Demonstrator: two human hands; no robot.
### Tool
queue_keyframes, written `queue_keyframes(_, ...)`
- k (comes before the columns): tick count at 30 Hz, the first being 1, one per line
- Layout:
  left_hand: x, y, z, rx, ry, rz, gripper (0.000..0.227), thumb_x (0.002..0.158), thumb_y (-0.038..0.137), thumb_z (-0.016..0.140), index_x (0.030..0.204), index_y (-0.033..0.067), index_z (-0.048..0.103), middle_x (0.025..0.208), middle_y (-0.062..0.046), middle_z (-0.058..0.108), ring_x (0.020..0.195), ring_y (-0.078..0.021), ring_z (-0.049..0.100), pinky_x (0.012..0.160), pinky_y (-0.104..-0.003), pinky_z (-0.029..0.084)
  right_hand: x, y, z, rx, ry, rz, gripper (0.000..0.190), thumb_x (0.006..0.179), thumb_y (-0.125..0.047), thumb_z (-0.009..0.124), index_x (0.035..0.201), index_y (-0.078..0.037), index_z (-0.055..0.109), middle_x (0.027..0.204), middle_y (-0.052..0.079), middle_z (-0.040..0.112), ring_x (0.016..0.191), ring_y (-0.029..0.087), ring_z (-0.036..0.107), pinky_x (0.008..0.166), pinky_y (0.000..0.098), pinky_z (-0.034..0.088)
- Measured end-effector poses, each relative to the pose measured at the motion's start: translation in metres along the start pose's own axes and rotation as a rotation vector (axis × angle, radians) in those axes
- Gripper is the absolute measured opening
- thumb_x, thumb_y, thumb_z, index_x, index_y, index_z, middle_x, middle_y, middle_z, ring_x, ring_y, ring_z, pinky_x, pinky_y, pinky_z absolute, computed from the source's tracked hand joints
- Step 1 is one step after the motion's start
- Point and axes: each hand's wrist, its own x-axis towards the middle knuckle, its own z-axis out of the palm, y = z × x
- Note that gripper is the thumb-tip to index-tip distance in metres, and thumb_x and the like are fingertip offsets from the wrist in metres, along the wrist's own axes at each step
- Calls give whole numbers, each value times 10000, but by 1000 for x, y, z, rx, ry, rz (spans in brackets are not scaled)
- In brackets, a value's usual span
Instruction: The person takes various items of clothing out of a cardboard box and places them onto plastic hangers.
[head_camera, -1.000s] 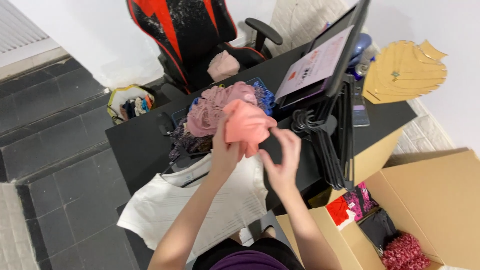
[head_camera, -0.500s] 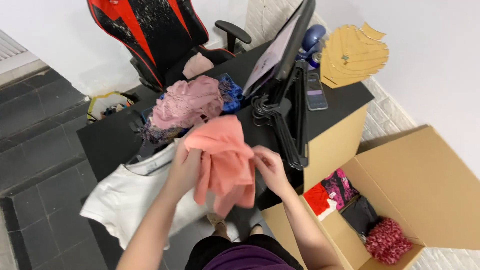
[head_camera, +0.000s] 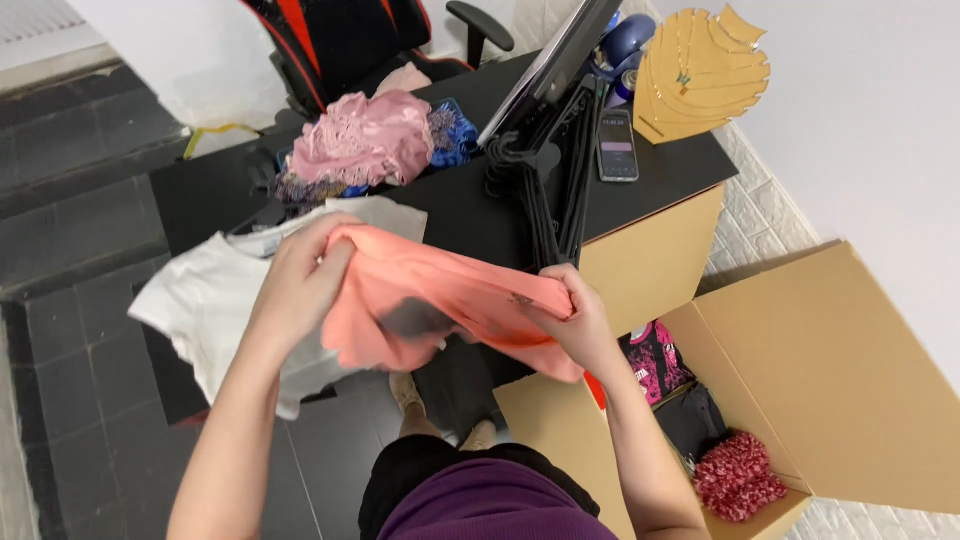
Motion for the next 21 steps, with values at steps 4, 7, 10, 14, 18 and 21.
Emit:
queue_keyframes(4,-27,11,12,-80,20,-32,206,918,154,643,1102,101,720,869,-176,685,888,-294,654,904,-445,510,-19,8,-15,-221,8,-139,358,860,124,631,1098,-137,681,977,58,665,938,292,682,907,413,531)
queue_keyframes(7,-44,28,11,2,73,22,197,891,89,673,1081,99,725,862,-212,693,889,-355,689,879,-462,517,-28,7,-21,-359,43,-188,344,845,137,600,1082,-99,679,1012,79,638,945,285,683,925,391,542)
queue_keyframes(10,-53,11,6,33,134,-3,222,965,67,598,1044,185,769,895,-92,737,913,-224,677,923,-403,521,-41,5,-32,-440,0,-116,301,864,108,589,1100,-68,655,1105,137,639,1054,397,684,937,497,563)
queue_keyframes(14,-75,28,-6,109,121,103,270,973,-5,579,1133,119,757,1052,-179,720,1068,-418,672,1000,-522,494,-54,18,-48,-411,-38,-22,285,887,86,551,1116,-65,629,1154,152,627,1081,438,668,946,529,561)
queue_keyframes(18,-91,25,6,-39,-100,-273,294,917,143,585,1157,81,743,978,-247,757,845,-390,689,759,-500,541,-59,15,-62,-285,-167,210,384,947,28,515,1253,-149,665,1064,132,710,1025,344,682,920,495,579)
queue_keyframes(21,-90,31,11,21,-248,-486,403,788,243,773,1140,48,778,812,-279,736,460,-328,610,400,-369,485,-55,22,-65,-227,-174,257,383,937,16,554,1229,-176,710,984,105,754,899,229,704,817,397,603)
